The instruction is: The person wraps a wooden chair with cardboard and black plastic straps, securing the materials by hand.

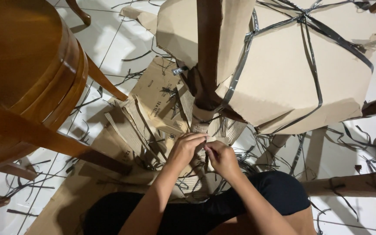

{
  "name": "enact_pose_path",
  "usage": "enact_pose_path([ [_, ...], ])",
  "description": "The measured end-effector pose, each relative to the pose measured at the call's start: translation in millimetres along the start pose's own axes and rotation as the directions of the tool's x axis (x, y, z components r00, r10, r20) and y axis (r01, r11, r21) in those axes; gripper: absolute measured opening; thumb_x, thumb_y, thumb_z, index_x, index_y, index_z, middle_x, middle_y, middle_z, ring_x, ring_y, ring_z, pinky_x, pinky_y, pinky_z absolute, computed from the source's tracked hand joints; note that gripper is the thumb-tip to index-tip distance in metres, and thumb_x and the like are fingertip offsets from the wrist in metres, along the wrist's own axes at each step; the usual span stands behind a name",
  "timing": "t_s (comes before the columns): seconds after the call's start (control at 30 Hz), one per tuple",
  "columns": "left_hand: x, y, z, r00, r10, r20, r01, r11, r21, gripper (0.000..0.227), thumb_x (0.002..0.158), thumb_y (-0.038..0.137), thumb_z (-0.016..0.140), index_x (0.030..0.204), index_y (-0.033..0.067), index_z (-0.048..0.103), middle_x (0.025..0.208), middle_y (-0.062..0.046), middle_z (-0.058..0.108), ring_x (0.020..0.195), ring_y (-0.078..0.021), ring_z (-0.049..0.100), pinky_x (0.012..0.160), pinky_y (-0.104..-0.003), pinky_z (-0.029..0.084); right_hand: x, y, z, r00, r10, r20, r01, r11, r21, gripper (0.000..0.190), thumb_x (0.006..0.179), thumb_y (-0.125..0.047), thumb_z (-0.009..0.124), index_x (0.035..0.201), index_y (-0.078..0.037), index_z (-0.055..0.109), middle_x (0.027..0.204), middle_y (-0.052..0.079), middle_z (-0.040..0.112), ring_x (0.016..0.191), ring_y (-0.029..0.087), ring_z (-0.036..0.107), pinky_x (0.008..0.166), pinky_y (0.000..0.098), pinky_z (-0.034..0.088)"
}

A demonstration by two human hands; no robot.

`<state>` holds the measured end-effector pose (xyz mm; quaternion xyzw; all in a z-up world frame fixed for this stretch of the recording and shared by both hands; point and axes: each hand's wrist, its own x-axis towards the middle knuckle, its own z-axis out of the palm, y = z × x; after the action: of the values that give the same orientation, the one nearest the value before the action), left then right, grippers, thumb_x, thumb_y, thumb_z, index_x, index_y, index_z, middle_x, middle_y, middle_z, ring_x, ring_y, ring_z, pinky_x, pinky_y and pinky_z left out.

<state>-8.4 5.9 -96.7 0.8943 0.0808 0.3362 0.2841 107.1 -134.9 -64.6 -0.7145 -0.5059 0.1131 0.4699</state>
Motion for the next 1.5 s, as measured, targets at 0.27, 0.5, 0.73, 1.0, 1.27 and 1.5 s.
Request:
enact_pose_path([
  [0.27, -3, -21, 6, 0.999, 0.014, -0.050, -0.013, 0.999, 0.033, 0.035, 0.086, -0.011, 0.056, 0.104, 0.0114, 0.076, 0.102, -0.004, 0.077, 0.102, -0.0274, 0.071, 0.094, -0.040, 0.054, 9, -26, -1, 0.981, -0.171, -0.093, 0.169, 0.985, -0.028, 0.016, 0.091, -0.013, 0.073, 0.105, -0.013, 0.079, 0.099, 0.013, 0.075, 0.092, 0.038, 0.073, 0.077, 0.0447, 0.060],
  [0.5, -10, -29, 10, 0.991, -0.114, -0.067, 0.111, 0.992, -0.053, 0.024, 0.089, -0.002, 0.057, 0.107, 0.0098, 0.067, 0.093, -0.008, 0.074, 0.096, -0.0327, 0.070, 0.094, -0.045, 0.053, 21, 6, 16, 0.931, -0.318, -0.180, 0.295, 0.944, -0.144, 0.018, 0.085, -0.014, 0.081, 0.101, -0.009, 0.075, 0.101, 0.009, 0.072, 0.086, 0.031, 0.073, 0.072, 0.0385, 0.060],
  [0.73, -10, -24, 13, 0.986, -0.119, -0.119, 0.108, 0.989, -0.096, 0.018, 0.095, 0.008, 0.063, 0.113, 0.0089, 0.062, 0.094, -0.008, 0.072, 0.095, -0.0341, 0.068, 0.092, -0.045, 0.052, 25, 23, 21, 0.897, -0.408, -0.170, 0.374, 0.905, -0.201, 0.008, 0.087, -0.005, 0.076, 0.094, -0.009, 0.076, 0.094, 0.006, 0.074, 0.079, 0.032, 0.073, 0.070, 0.0370, 0.059],
  [1.0, -7, -22, 13, 0.978, -0.178, -0.107, 0.162, 0.976, -0.144, 0.019, 0.098, 0.014, 0.062, 0.117, 0.0110, 0.059, 0.093, -0.009, 0.076, 0.095, -0.0335, 0.070, 0.095, -0.043, 0.052, 26, 32, 24, 0.878, -0.460, -0.132, 0.422, 0.874, -0.241, 0.012, 0.088, -0.004, 0.075, 0.097, -0.011, 0.079, 0.093, 0.006, 0.075, 0.079, 0.029, 0.074, 0.069, 0.0348, 0.060],
  [1.27, -12, -26, 16, 0.947, -0.288, -0.140, 0.258, 0.945, -0.201, 0.011, 0.101, 0.018, 0.058, 0.111, 0.0137, 0.062, 0.090, -0.009, 0.078, 0.092, -0.0312, 0.072, 0.090, -0.040, 0.054, 26, 41, 24, 0.891, -0.429, -0.146, 0.422, 0.903, -0.078, 0.010, 0.087, -0.001, 0.073, 0.090, -0.009, 0.078, 0.086, 0.007, 0.075, 0.074, 0.032, 0.074, 0.064, 0.0382, 0.059],
  [1.5, 0, 1, -7, 0.894, -0.399, -0.202, 0.358, 0.909, -0.213, 0.011, 0.101, 0.010, 0.056, 0.109, 0.0127, 0.063, 0.090, -0.010, 0.079, 0.090, -0.0335, 0.075, 0.081, -0.041, 0.059, 23, 43, 28, 0.911, -0.390, -0.131, 0.391, 0.920, -0.020, 0.009, 0.085, -0.001, 0.075, 0.091, -0.007, 0.078, 0.084, 0.009, 0.075, 0.076, 0.034, 0.073, 0.069, 0.0412, 0.059],
])
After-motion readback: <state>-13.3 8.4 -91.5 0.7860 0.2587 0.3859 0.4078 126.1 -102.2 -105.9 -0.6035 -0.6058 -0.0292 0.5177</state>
